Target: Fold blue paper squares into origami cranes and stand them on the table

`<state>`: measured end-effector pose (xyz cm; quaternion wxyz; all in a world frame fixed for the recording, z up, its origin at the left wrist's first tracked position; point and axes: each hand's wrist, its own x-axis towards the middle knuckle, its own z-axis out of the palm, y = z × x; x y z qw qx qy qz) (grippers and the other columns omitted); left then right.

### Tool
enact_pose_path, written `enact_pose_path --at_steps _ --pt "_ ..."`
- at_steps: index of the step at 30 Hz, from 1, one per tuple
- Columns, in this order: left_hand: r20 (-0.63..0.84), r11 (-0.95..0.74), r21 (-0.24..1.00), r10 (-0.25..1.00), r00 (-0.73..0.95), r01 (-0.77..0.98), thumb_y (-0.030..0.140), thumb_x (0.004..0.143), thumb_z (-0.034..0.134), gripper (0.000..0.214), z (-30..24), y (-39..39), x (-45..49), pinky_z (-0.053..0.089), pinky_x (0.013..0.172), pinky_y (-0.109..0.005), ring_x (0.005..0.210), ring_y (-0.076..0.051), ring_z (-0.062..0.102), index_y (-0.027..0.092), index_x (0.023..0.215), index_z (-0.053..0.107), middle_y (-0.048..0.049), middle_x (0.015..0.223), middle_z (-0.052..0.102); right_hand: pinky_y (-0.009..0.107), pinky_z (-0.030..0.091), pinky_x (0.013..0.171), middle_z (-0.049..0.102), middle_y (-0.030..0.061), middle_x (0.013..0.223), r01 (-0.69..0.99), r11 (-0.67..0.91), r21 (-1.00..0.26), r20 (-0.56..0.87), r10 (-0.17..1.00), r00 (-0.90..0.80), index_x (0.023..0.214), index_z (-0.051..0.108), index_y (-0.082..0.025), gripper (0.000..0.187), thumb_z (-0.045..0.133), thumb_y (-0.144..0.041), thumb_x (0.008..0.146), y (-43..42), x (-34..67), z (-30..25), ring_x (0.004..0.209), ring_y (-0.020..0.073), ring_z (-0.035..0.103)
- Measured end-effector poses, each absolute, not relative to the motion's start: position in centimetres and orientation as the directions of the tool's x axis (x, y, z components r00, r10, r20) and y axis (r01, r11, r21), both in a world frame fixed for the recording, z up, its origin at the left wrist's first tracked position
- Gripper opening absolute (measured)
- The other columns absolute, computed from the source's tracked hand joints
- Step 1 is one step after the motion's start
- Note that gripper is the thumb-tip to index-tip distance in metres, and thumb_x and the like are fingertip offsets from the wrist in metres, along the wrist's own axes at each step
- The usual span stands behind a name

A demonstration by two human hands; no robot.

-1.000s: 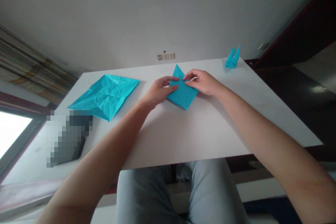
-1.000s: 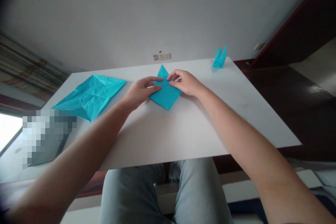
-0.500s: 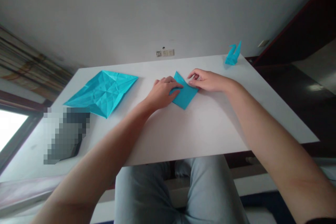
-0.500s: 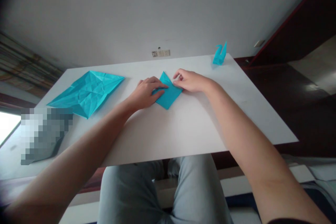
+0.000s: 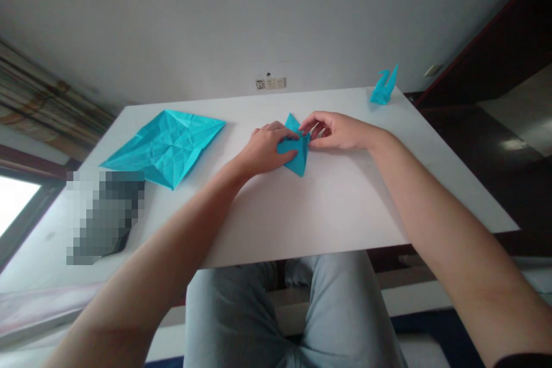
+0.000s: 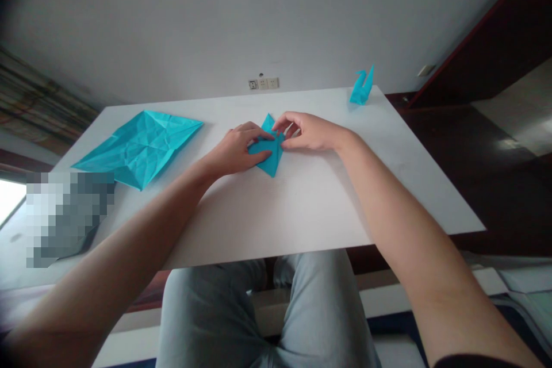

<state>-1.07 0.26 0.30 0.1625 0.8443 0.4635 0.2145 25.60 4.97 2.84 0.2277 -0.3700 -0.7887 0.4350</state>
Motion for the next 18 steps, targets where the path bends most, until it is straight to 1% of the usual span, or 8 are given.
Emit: enact_pose_path --at_steps 3,5,6,9,11,13,15,18 --pt "0.199 -0.474 0.454 0.879 0.433 0.755 0.041 0.094 0.078 0.05 0.4 0.1 -0.9 0.048 0.125 -0.063 0.142 -0.044 0.068 0.028 0.142 0.084 -0.015 0.144 0.076 0.039 0.063 0.077 0.078 0.0032 0.106 0.4 0.365 -0.841 0.062 0.798 -0.599 0.125 0.072 -0.029 0.053 0.096 -0.034 0.078 4.8 25.1 1.7 0.09 0.0251 0.071" --pt "0.194 -0.445 0.441 0.895 0.401 0.78 0.042 0.092 0.08 0.05 0.5 0.0 -0.8 0.044 0.126 -0.068 0.144 -0.047 0.065 0.029 0.14 0.083 -0.015 0.145 0.076 0.038 0.06 0.074 0.075 0.0026 0.106 0.413 0.401 -0.818 0.1 0.806 -0.584 0.127 0.069 -0.03 0.055 0.095 -0.032 0.078 4.7 24.7 1.3 0.088 0.024 0.068" --pt "0.194 -0.439 0.446 0.898 0.394 0.78 0.041 0.091 0.081 0.052 0.5 0.0 -0.8 0.043 0.126 -0.069 0.144 -0.047 0.064 0.029 0.142 0.081 -0.0147 0.146 0.076 0.038 0.059 0.076 0.074 0.003 0.107 0.424 0.428 -0.798 0.127 0.807 -0.577 0.126 0.069 -0.03 0.054 0.094 -0.03 0.078 4.6 24.6 1.2 0.089 0.0238 0.067" --pt "0.206 -0.449 0.474 0.893 0.4 0.758 0.036 0.093 0.077 0.053 0.4 -0.1 -0.9 0.041 0.125 -0.066 0.141 -0.043 0.065 0.029 0.146 0.075 -0.0129 0.144 0.077 0.038 0.056 0.081 0.072 0.0046 0.109 0.462 0.52 -0.719 0.193 0.788 -0.585 0.113 0.07 -0.028 0.039 0.09 -0.023 0.079 4.6 24.3 1.2 0.09 0.0239 0.065" --pt "0.214 -0.458 0.468 0.888 0.406 0.756 0.037 0.096 0.075 0.046 0.3 -0.2 -0.9 0.04 0.126 -0.066 0.139 -0.042 0.064 0.03 0.142 0.076 -0.0118 0.142 0.076 0.038 0.053 0.082 0.072 0.0042 0.102 0.485 0.548 -0.681 0.167 0.762 -0.626 0.103 0.071 -0.026 0.023 0.085 -0.022 0.084 4.6 24.2 1.4 0.088 0.0238 0.063" --pt "0.209 -0.46 0.449 0.888 0.411 0.766 0.044 0.096 0.079 0.043 0.2 -0.2 -0.8 0.04 0.126 -0.067 0.14 -0.043 0.062 0.031 0.137 0.078 -0.0123 0.143 0.073 0.038 0.049 0.081 0.071 0.0031 0.094 0.498 0.554 -0.667 0.106 0.732 -0.673 0.098 0.074 -0.025 0.012 0.081 -0.024 0.088 4.6 24.2 1.6 0.085 0.0234 0.062" --pt "0.182 -0.454 0.44 0.89 0.418 0.775 0.052 0.09 0.088 0.054 0.1 -0.3 -0.7 0.039 0.127 -0.069 0.143 -0.046 0.058 0.032 0.139 0.078 -0.0136 0.147 0.068 0.037 0.048 0.08 0.071 0.0029 0.094 0.499 0.556 -0.665 0.069 0.711 -0.699 0.097 0.076 -0.025 0.011 0.083 -0.028 0.088 4.5 24.2 1.8 0.084 0.023 0.062" --pt "0.119 -0.443 0.438 0.891 0.438 0.782 0.06 0.08 0.098 0.077 0.2 -0.3 -0.8 0.037 0.13 -0.07 0.148 -0.049 0.054 0.032 0.148 0.073 -0.0154 0.153 0.062 0.038 0.049 0.081 0.071 0.0041 0.1 0.502 0.553 -0.665 0.055 0.706 -0.706 0.098 0.077 -0.026 0.025 0.093 -0.035 0.082 4.2 24.3 2.1 0.087 0.0242 0.062"
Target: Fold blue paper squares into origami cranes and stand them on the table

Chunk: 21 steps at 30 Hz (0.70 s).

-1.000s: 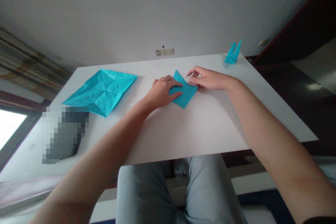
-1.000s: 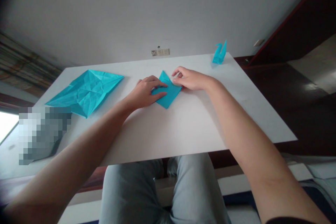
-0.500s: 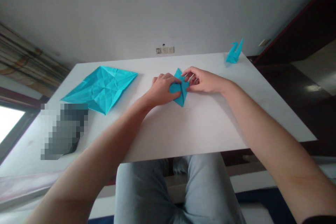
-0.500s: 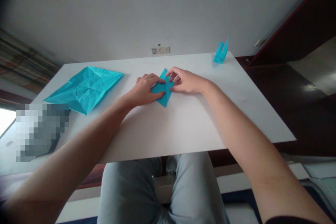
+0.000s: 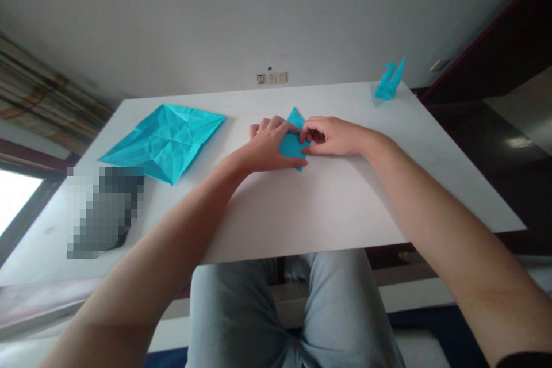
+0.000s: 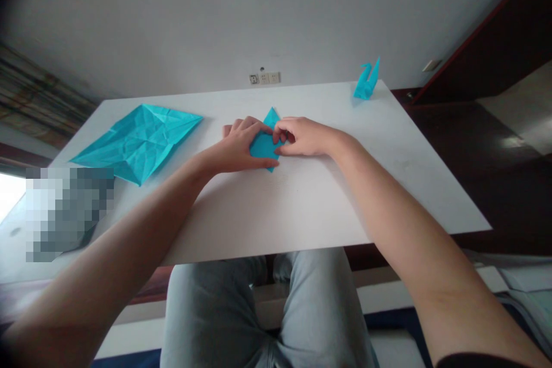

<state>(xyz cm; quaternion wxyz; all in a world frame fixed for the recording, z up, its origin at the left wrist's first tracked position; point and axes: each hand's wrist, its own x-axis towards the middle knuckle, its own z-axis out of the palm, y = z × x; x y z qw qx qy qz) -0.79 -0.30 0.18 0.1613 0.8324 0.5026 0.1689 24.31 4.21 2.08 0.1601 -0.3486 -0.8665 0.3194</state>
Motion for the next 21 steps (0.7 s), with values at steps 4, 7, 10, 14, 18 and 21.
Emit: enact_pose_path --at_steps 4,7,10,14,18,21 --pt "0.092 -0.438 0.463 0.888 0.45 0.77 0.072 0.068 0.105 0.105 0.2 0.1 -1.4 0.036 0.133 -0.071 0.153 -0.051 0.051 0.031 0.156 0.065 -0.0171 0.157 0.058 0.041 0.053 0.084 0.068 0.0055 0.106 0.513 0.554 -0.656 0.037 0.702 -0.711 0.102 0.074 -0.028 0.044 0.102 -0.045 0.074 3.8 24.2 2.2 0.093 0.0272 0.062" --pt "0.107 -0.428 0.496 0.894 0.435 0.756 0.077 0.062 0.106 0.115 -0.3 0.6 -2.0 0.039 0.132 -0.07 0.153 -0.05 0.051 0.03 0.157 0.061 -0.0171 0.157 0.058 0.043 0.054 0.088 0.068 0.0073 0.111 0.522 0.568 -0.636 0.05 0.705 -0.707 0.104 0.072 -0.028 0.046 0.101 -0.05 0.076 3.8 23.9 2.0 0.098 0.0289 0.062" --pt "0.141 -0.444 0.499 0.889 0.436 0.744 0.078 0.058 0.107 0.12 -1.0 0.9 -2.6 0.039 0.133 -0.07 0.152 -0.051 0.052 0.029 0.157 0.06 -0.0179 0.157 0.058 0.043 0.053 0.091 0.068 0.0088 0.115 0.543 0.578 -0.609 0.072 0.722 -0.688 0.106 0.072 -0.027 0.046 0.1 -0.051 0.079 3.9 23.7 1.6 0.103 0.0307 0.063" --pt "0.134 -0.468 0.473 0.875 0.465 0.746 0.079 0.06 0.106 0.122 -0.8 0.9 -2.8 0.037 0.133 -0.072 0.155 -0.055 0.05 0.027 0.159 0.058 -0.0218 0.161 0.054 0.044 0.054 0.095 0.068 0.0093 0.115 0.566 0.591 -0.574 0.094 0.734 -0.672 0.108 0.073 -0.026 0.046 0.099 -0.052 0.081 4.4 24.0 1.2 0.107 0.032 0.063" --pt "0.029 -0.419 0.427 0.892 0.451 0.802 0.081 0.065 0.102 0.125 0.8 0.3 -2.5 0.037 0.134 -0.071 0.159 -0.055 0.047 0.025 0.164 0.052 -0.0226 0.166 0.051 0.046 0.056 0.097 0.067 0.0096 0.116 0.595 0.568 -0.568 0.088 0.761 -0.642 0.115 0.073 -0.025 0.049 0.097 -0.054 0.083 5.0 24.5 1.0 0.104 0.0314 0.064" --pt "-0.027 -0.332 0.392 0.928 0.372 0.858 0.079 0.077 0.093 0.106 1.9 0.0 -2.3 0.038 0.134 -0.067 0.158 -0.051 0.05 0.025 0.16 0.055 -0.0211 0.164 0.054 0.048 0.058 0.099 0.068 0.0107 0.12 0.587 0.564 -0.581 0.093 0.763 -0.64 0.122 0.074 -0.025 0.052 0.096 -0.055 0.084 5.3 24.9 0.9 0.105 0.032 0.065"
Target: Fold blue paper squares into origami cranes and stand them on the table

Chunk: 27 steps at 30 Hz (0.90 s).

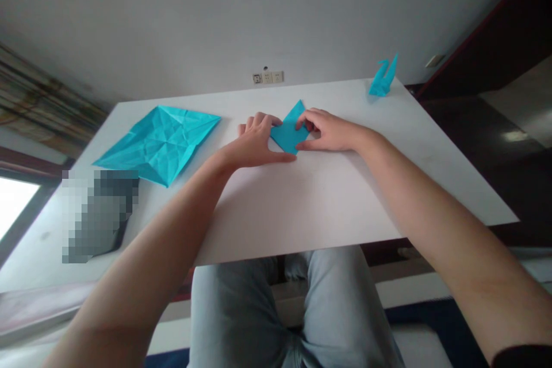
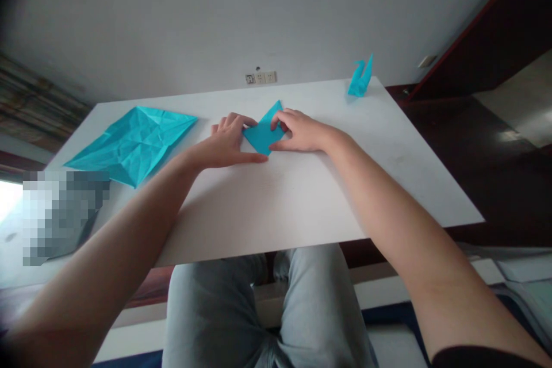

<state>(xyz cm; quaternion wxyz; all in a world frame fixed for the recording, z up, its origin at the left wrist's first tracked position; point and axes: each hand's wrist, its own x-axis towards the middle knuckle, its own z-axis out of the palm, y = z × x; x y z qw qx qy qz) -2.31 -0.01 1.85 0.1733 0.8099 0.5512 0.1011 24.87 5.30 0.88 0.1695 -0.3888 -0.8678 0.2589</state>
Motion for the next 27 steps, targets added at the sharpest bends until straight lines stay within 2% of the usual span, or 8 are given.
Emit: enact_pose_path --at_steps 3,6,8,11,14,19,23,27 --pt "0.0 -0.247 0.397 0.963 0.269 0.884 0.075 0.091 0.081 0.077 2.2 0.0 -2.3 0.041 0.131 -0.063 0.15 -0.044 0.059 0.027 0.149 0.062 -0.0168 0.155 0.064 0.049 0.06 0.101 0.068 0.0105 0.121 0.558 0.568 -0.604 0.109 0.753 -0.648 0.132 0.078 -0.027 0.056 0.094 -0.058 0.088 5.5 25.1 0.8 0.107 0.0323 0.067" --pt "0.009 -0.209 0.431 0.974 0.227 0.878 0.07 0.1 0.07 0.059 2.3 0.2 -2.4 0.044 0.127 -0.059 0.133 -0.036 0.07 0.027 0.141 0.067 -0.0126 0.137 0.074 0.047 0.06 0.101 0.066 0.0084 0.119 0.54 0.568 -0.621 0.105 0.743 -0.661 0.134 0.081 -0.032 0.049 0.089 -0.058 0.094 5.4 25.2 1.0 0.103 0.0296 0.067" --pt "-0.003 -0.207 0.448 0.972 0.234 0.87 0.068 0.1 0.071 0.059 2.5 0.2 -2.4 0.045 0.124 -0.056 0.125 -0.034 0.073 0.027 0.142 0.066 -0.0106 0.128 0.077 0.045 0.059 0.099 0.064 0.0071 0.117 0.544 0.564 -0.621 0.088 0.74 -0.667 0.129 0.084 -0.033 0.04 0.087 -0.056 0.096 5.3 25.2 1.3 0.099 0.0272 0.066" --pt "-0.005 -0.229 0.448 0.966 0.259 0.864 0.064 0.094 0.08 0.067 2.6 0.2 -2.4 0.045 0.123 -0.057 0.12 -0.033 0.075 0.03 0.149 0.063 -0.0093 0.127 0.078 0.041 0.057 0.095 0.062 0.0056 0.114 0.547 0.557 -0.625 0.074 0.739 -0.669 0.119 0.084 -0.031 0.033 0.089 -0.053 0.095 5.0 25.2 1.8 0.094 0.0243 0.063" --pt "0.027 -0.298 0.434 0.948 0.318 0.85 0.063 0.09 0.085 0.069 2.4 0.1 -2.3 0.047 0.121 -0.058 0.124 -0.035 0.073 0.034 0.149 0.065 -0.0075 0.125 0.077 0.038 0.054 0.09 0.064 0.0044 0.112 0.538 0.553 -0.636 0.056 0.729 -0.682 0.11 0.082 -0.029 0.027 0.092 -0.047 0.092 4.9 25.3 2.4 0.093 0.0231 0.061" --pt "0.133 -0.422 0.429 0.904 0.406 0.799 0.061 0.09 0.085 0.063 1.7 -0.3 -2.3 0.045 0.124 -0.062 0.144 -0.041 0.061 0.039 0.147 0.072 -0.0106 0.14 0.07 0.036 0.048 0.083 0.069 0.0015 0.1 0.527 0.508 -0.681 0.015 0.729 -0.684 0.102 0.075 -0.027 0.022 0.092 -0.035 0.09 4.6 25.4 3.2 0.089 0.0218 0.06" --pt "0.13 -0.458 0.398 0.886 0.446 0.795 0.053 0.098 0.072 0.057 1.8 -0.7 -2.1 0.036 0.132 -0.071 0.149 -0.04 0.054 0.036 0.153 0.074 -0.0118 0.164 0.06 0.035 0.048 0.081 0.069 0.001 0.096 0.525 0.47 -0.709 0.001 0.745 -0.667 0.097 0.073 -0.027 0.021 0.091 -0.03 0.088 4.3 25.4 3.6 0.089 0.0221 0.06" --pt "0.128 -0.484 0.383 0.871 0.474 0.787 0.051 0.1 0.062 0.06 1.9 -1.4 -1.3 0.033 0.135 -0.07 0.15 -0.041 0.057 0.035 0.157 0.074 -0.0128 0.159 0.067 0.037 0.049 0.084 0.072 0.0035 0.103 0.516 0.511 -0.687 0.015 0.72 -0.693 0.094 0.074 -0.027 0.02 0.091 -0.029 0.086 4.2 25.5 4.0 0.096 0.0245 0.062"
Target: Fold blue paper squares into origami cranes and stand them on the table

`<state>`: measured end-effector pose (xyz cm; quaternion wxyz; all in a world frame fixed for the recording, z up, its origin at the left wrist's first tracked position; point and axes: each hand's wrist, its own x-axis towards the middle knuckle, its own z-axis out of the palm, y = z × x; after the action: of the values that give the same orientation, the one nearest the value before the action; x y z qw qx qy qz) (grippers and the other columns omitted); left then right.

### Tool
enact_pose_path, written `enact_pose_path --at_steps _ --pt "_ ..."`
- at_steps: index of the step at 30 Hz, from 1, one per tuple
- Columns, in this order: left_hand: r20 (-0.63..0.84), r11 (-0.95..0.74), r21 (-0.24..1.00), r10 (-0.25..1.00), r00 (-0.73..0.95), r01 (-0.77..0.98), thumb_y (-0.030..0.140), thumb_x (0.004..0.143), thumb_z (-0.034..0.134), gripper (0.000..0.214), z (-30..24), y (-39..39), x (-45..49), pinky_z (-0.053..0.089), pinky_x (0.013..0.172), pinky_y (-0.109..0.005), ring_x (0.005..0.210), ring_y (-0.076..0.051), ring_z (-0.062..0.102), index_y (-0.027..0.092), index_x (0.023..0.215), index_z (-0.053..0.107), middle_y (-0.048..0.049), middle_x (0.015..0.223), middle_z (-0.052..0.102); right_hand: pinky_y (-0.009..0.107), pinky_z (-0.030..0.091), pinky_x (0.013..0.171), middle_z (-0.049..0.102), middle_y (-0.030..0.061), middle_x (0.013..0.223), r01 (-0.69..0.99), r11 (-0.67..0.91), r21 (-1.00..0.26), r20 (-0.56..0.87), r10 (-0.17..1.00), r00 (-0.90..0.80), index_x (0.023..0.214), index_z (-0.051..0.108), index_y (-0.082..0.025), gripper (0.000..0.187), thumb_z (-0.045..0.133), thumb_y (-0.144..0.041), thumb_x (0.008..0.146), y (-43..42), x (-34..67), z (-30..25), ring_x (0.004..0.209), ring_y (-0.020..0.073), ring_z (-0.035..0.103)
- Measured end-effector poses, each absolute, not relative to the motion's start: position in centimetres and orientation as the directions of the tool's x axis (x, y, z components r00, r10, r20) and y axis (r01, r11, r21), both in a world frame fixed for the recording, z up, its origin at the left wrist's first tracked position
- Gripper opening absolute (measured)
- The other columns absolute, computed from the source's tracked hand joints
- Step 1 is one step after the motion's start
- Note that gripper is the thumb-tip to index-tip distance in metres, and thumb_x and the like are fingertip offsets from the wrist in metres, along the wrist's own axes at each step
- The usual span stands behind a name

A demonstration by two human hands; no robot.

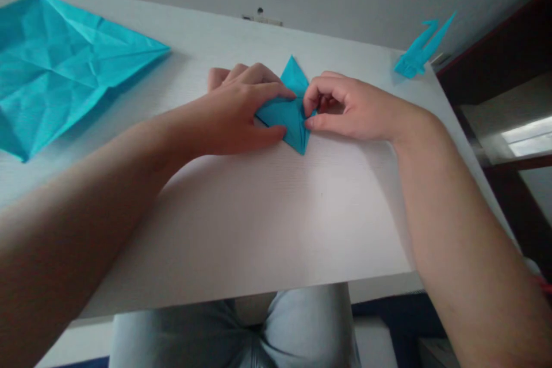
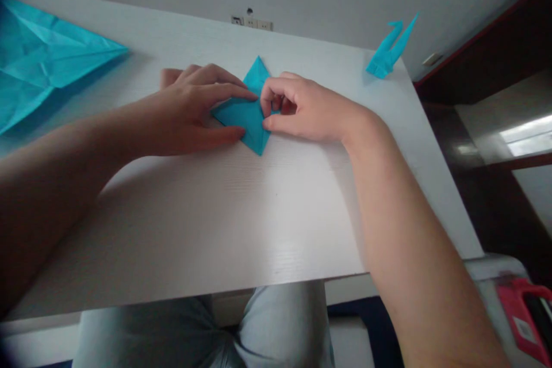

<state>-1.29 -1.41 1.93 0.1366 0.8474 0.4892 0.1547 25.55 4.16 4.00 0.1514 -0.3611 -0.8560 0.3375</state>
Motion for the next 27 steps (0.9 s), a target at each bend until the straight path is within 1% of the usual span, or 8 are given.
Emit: enact_pose_path --at_steps 8,11,15,17,19,22,24,27 --pt "0.175 -0.527 0.36 0.849 0.498 0.77 0.054 0.105 0.058 0.06 1.0 -2.5 -0.1 0.025 0.143 -0.07 0.166 -0.044 0.051 0.03 0.159 0.071 -0.0126 0.182 0.053 0.041 0.048 0.084 0.068 0.0045 0.102 0.56 0.529 -0.637 0.007 0.731 -0.683 0.085 0.073 -0.027 0.023 0.089 -0.041 0.094 4.2 26.2 4.9 0.092 0.025 0.06" --pt "0.169 -0.577 0.372 0.812 0.558 0.727 0.048 0.109 0.051 0.058 0.6 -2.4 -0.3 0.024 0.144 -0.07 0.167 -0.041 0.052 0.035 0.163 0.067 -0.0087 0.18 0.058 0.04 0.048 0.084 0.065 0.0035 0.097 0.592 0.525 -0.612 0.006 0.751 -0.66 0.085 0.067 -0.027 0.034 0.089 -0.049 0.099 4.2 26.4 5.0 0.091 0.0241 0.057" --pt "0.192 -0.631 0.379 0.769 0.609 0.677 0.039 0.109 0.052 0.052 1.0 -2.5 -0.2 0.02 0.146 -0.071 0.173 -0.038 0.046 0.046 0.155 0.074 0.0 0.174 0.064 0.036 0.049 0.09 0.064 0.0007 0.107 0.542 0.489 -0.683 0.118 0.806 -0.58 0.105 0.062 -0.028 0.038 0.088 -0.056 0.102 4.0 26.6 5.1 0.094 0.0204 0.058" --pt "0.185 -0.651 0.363 0.752 0.633 0.667 0.031 0.105 0.053 0.054 1.4 -2.8 0.0 0.013 0.148 -0.072 0.174 -0.037 0.045 0.044 0.151 0.077 0.0003 0.177 0.062 0.035 0.051 0.094 0.064 0.0025 0.122 0.563 0.482 -0.671 0.128 0.824 -0.552 0.12 0.067 -0.031 0.036 0.085 -0.058 0.106 3.9 26.6 5.2 0.101 0.0206 0.06" --pt "0.157 -0.659 0.378 0.738 0.656 0.65 0.026 0.103 0.053 0.056 1.9 -3.1 0.4 0.011 0.149 -0.07 0.17 -0.036 0.052 0.042 0.15 0.079 0.0 0.178 0.061 0.036 0.05 0.096 0.064 0.0046 0.128 0.62 0.492 -0.612 0.093 0.823 -0.561 0.118 0.074 -0.03 0.028 0.08 -0.055 0.109 3.8 26.5 5.6 0.105 0.0215 0.062" --pt "0.143 -0.646 0.439 0.737 0.661 0.625 0.027 0.104 0.055 0.05 2.2 -3.3 0.9 0.017 0.149 -0.065 0.159 -0.033 0.063 0.044 0.141 0.083 0.0026 0.17 0.069 0.038 0.045 0.084 0.069 0.0045 0.105 0.695 0.484 -0.531 -0.027 0.811 -0.585 0.098 0.078 -0.025 0.031 0.077 -0.055 0.107 3.7 26.5 6.2 0.09 0.0214 0.061" --pt "0.146 -0.63 0.454 0.75 0.645 0.63 0.032 0.105 0.057 0.042 2.3 -3.4 1.3 0.022 0.146 -0.065 0.153 -0.032 0.068 0.041 0.135 0.085 0.0005 0.169 0.071 0.038 0.04 0.074 0.068 0.003 0.088 0.733 0.446 -0.513 -0.115 0.811 -0.574 0.094 0.077 -0.026 0.036 0.079 -0.06 0.103 3.8 26.7 6.5 0.08 0.0213 0.057" --pt "0.139 -0.593 0.446 0.786 0.602 0.671 0.036 0.107 0.062 0.041 2.4 -3.8 1.8 0.025 0.142 -0.065 0.149 -0.035 0.07 0.035 0.141 0.083 -0.0022 0.168 0.072 0.038 0.04 0.072 0.071 0.002 0.087 0.744 0.452 -0.492 -0.161 0.793 -0.588 0.092 0.08 -0.027 0.03 0.083 -0.056 0.099 4.1 27.5 6.8 0.078 0.0205 0.056"
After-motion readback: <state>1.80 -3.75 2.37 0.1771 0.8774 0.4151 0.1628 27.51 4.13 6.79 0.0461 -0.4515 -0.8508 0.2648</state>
